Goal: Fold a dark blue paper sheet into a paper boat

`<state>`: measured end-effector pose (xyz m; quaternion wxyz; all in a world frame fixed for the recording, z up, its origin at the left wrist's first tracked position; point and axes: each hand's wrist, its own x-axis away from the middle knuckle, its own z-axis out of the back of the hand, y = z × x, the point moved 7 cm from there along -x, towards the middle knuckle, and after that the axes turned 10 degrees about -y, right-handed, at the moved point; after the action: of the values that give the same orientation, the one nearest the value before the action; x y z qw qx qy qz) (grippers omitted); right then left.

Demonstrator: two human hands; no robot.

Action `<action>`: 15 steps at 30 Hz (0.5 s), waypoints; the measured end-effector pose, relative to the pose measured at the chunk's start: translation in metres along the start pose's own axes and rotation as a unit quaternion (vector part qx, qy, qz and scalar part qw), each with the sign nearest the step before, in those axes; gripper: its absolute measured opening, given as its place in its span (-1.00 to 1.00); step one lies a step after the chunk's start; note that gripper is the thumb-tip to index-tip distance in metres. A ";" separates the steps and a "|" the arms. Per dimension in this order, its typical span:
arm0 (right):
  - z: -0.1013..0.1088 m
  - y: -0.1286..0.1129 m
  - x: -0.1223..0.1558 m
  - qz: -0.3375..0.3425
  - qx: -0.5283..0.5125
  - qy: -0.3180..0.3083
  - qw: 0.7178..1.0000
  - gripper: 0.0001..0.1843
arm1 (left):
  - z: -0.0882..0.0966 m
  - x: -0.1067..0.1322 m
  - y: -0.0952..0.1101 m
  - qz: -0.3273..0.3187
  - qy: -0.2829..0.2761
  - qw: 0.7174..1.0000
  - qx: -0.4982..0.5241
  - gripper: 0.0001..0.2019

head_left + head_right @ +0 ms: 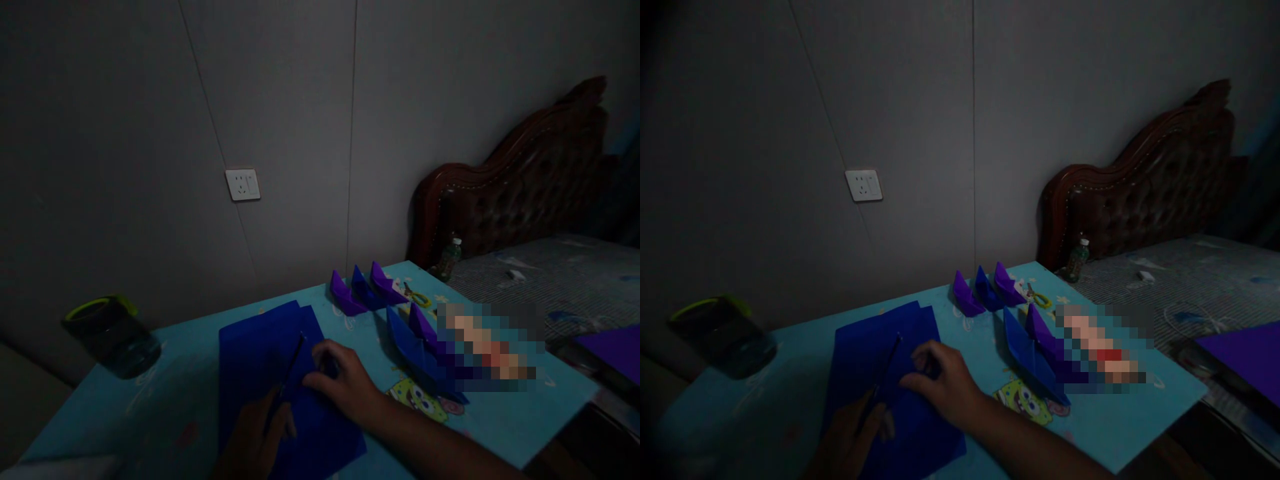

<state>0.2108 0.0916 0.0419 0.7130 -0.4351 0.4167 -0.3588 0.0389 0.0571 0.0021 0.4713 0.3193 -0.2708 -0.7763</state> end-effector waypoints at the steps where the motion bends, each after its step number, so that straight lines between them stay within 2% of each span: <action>1: 0.001 0.001 -0.001 -0.001 -0.017 0.011 1.000 -0.59 | -0.001 0.001 0.005 0.015 -0.008 1.000 0.019 -0.67; 3: 0.000 0.004 -0.002 -0.009 -0.054 0.004 0.999 -0.52 | 0.000 0.002 0.013 0.048 -0.016 0.997 0.062 -0.59; 6: -0.007 0.013 -0.004 -0.049 -0.096 -0.029 0.994 -0.63 | -0.001 -0.001 0.019 0.075 -0.039 0.992 0.099 -0.56; 9: -0.008 0.021 -0.005 -0.083 -0.136 -0.032 0.987 -0.59 | -0.003 -0.004 0.013 0.095 -0.049 0.990 0.094 -0.62; 12: -0.008 0.021 -0.005 -0.091 -0.131 -0.038 0.986 -0.52 | 0.005 -0.005 0.005 0.116 0.021 0.990 0.076 -0.65; 15: -0.017 0.017 -0.001 -0.106 -0.079 -0.090 0.987 -0.53 | 0.015 -0.006 0.009 0.108 0.082 0.988 0.071 -0.68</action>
<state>0.1977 0.0933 0.0222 0.6688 -0.5624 0.3291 -0.3579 0.0342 0.0606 0.0197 0.5488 0.3835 -0.3184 -0.6711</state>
